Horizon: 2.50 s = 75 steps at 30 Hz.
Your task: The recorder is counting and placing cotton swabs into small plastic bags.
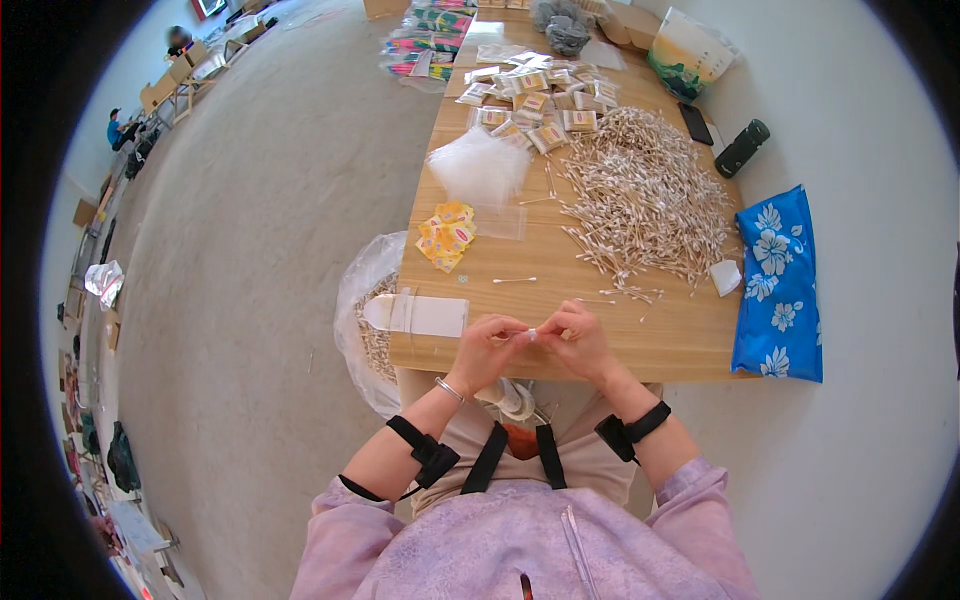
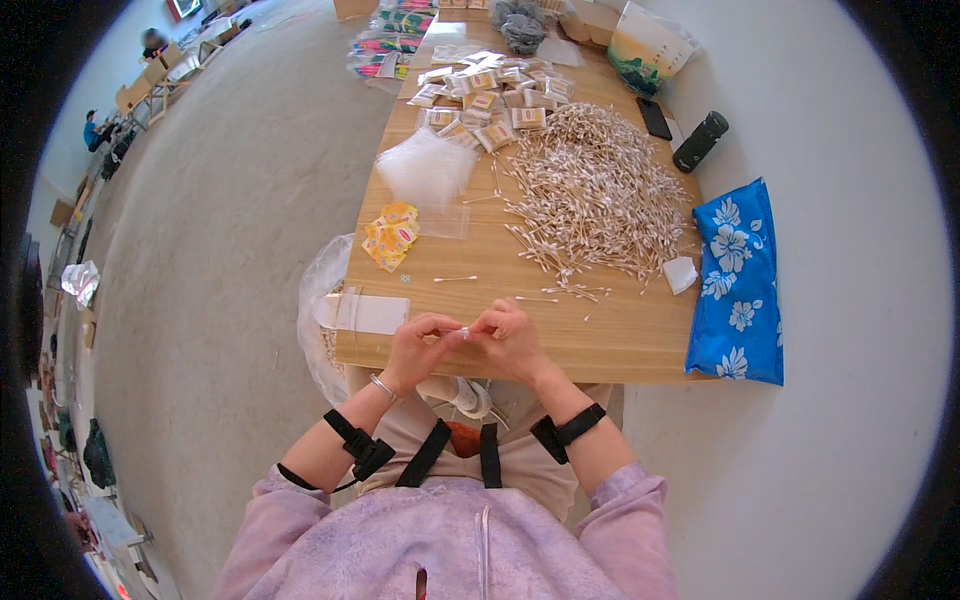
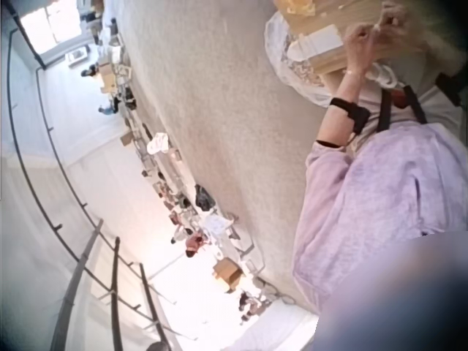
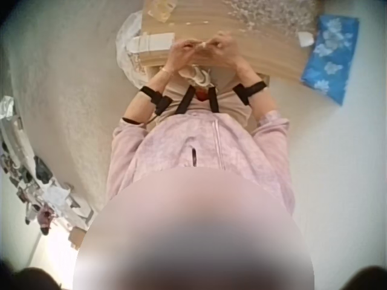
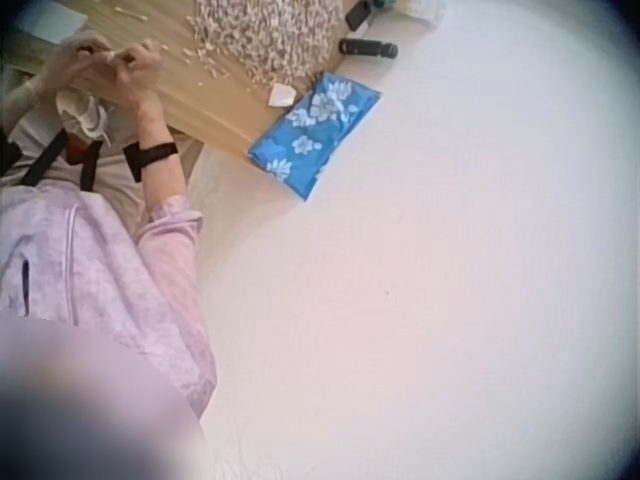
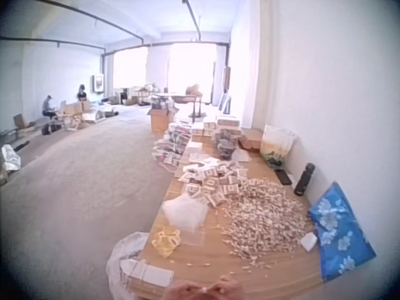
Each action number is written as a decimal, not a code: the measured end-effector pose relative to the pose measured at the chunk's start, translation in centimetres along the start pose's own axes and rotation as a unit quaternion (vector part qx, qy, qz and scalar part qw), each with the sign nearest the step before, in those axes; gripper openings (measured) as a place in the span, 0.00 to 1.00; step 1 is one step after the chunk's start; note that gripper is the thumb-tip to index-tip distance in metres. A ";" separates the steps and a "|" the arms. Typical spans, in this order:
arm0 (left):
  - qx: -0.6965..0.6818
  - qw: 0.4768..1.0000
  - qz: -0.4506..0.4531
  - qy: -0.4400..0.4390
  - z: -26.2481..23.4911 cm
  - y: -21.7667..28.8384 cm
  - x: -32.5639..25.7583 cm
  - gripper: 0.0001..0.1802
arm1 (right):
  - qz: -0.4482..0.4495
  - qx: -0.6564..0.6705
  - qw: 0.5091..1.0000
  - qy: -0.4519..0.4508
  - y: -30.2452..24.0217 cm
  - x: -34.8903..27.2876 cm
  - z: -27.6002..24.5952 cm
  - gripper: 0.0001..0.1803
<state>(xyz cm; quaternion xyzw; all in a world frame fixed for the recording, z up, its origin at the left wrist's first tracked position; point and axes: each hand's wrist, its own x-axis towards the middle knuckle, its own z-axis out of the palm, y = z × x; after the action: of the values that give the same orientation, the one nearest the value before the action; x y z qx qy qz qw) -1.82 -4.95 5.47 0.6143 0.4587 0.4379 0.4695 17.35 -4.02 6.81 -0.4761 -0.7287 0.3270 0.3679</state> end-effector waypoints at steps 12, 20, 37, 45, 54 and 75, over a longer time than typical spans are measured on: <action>-0.035 0.993 -0.106 -0.032 0.1 -0.8 0.7 0.06 | 0.045 0.075 0.996 -0.017 0.8 0.0 0.9 0.06; -0.229 0.953 -0.191 -0.055 -0.3 -1.5 0.7 0.06 | 0.203 0.260 0.942 -0.060 2.4 0.5 1.5 0.05; 0.313 0.892 0.325 0.023 -1.3 -0.3 -0.4 0.16 | -0.307 -0.317 0.896 0.055 -0.2 -0.8 0.2 0.11; 0.366 0.864 0.345 0.021 -1.5 0.7 -0.1 0.16 | -0.303 -0.300 0.903 0.052 -0.1 -0.3 0.3 0.11; -0.055 0.977 -0.027 0.202 -2.4 -4.5 0.3 0.05 | -0.027 -0.049 0.997 -0.052 -1.5 4.1 -1.5 0.02; -0.023 0.981 -0.134 0.137 -4.6 -4.3 0.0 0.05 | 0.073 -0.308 0.947 0.047 6.8 20.3 4.6 0.26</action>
<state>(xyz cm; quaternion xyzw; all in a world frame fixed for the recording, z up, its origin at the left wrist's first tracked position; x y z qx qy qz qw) -6.92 -3.52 2.09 0.4707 0.5866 0.4611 0.4708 10.98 16.62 3.35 -0.6328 -0.7392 0.0900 0.2123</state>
